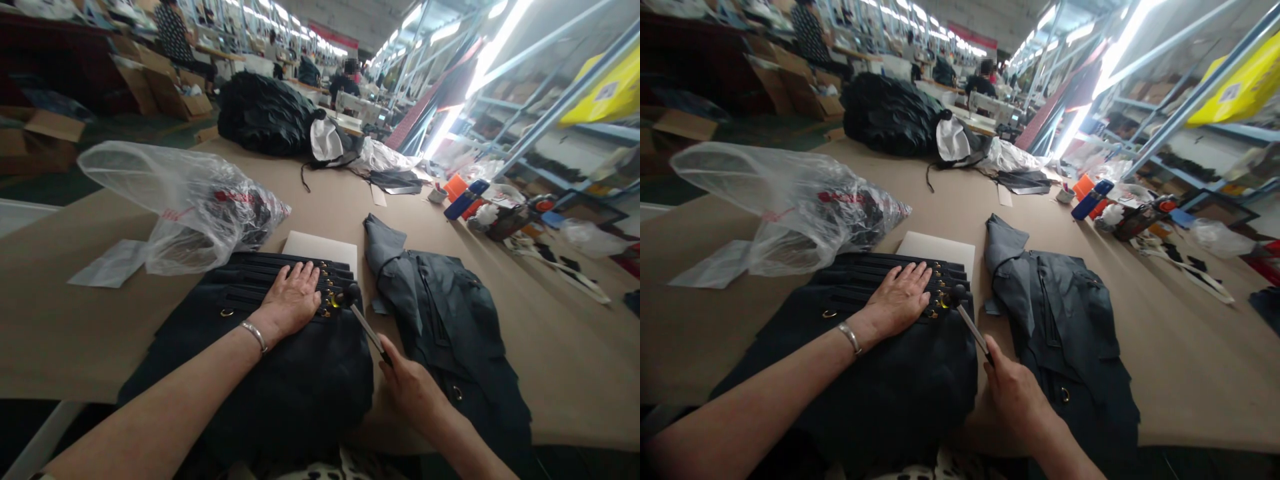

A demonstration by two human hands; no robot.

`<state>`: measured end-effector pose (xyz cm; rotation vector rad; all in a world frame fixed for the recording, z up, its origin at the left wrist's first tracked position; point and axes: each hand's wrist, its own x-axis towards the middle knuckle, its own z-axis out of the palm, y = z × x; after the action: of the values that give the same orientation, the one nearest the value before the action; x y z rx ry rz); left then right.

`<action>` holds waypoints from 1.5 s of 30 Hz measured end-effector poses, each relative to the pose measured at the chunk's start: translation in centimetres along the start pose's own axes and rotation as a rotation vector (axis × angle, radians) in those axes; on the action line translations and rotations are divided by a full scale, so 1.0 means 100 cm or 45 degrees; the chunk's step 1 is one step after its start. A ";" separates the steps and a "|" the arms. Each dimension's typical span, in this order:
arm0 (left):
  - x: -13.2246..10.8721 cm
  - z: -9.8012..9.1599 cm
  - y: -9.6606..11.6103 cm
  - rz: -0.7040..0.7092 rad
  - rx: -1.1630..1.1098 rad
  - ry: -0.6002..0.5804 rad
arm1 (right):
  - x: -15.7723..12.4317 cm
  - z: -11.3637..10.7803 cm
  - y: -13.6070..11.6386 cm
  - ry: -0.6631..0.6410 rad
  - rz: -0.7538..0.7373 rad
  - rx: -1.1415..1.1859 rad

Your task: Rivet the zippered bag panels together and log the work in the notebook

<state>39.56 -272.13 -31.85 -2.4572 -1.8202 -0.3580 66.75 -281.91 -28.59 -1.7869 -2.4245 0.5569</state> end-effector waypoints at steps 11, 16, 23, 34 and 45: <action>-0.001 -0.001 0.000 -0.011 -0.028 -0.039 | -0.019 0.012 -0.001 -0.040 -0.017 0.038; 0.000 -0.005 0.002 -0.023 -0.074 -0.110 | -0.014 0.003 0.018 -0.007 0.167 0.040; 0.009 -0.034 -0.018 0.016 -0.197 -0.455 | 0.009 -0.016 0.048 0.130 0.249 0.017; 0.041 -0.059 -0.068 -0.069 -0.088 -0.902 | 0.023 -0.005 0.047 0.222 0.112 -0.526; -0.003 -0.066 -0.064 -0.089 -0.135 -0.734 | 0.168 -0.040 -0.090 -0.135 -0.382 -0.221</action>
<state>32.43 -271.75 -26.03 -2.7767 -2.1270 0.2981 54.35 -267.50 -24.39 -1.4356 -2.8206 0.4323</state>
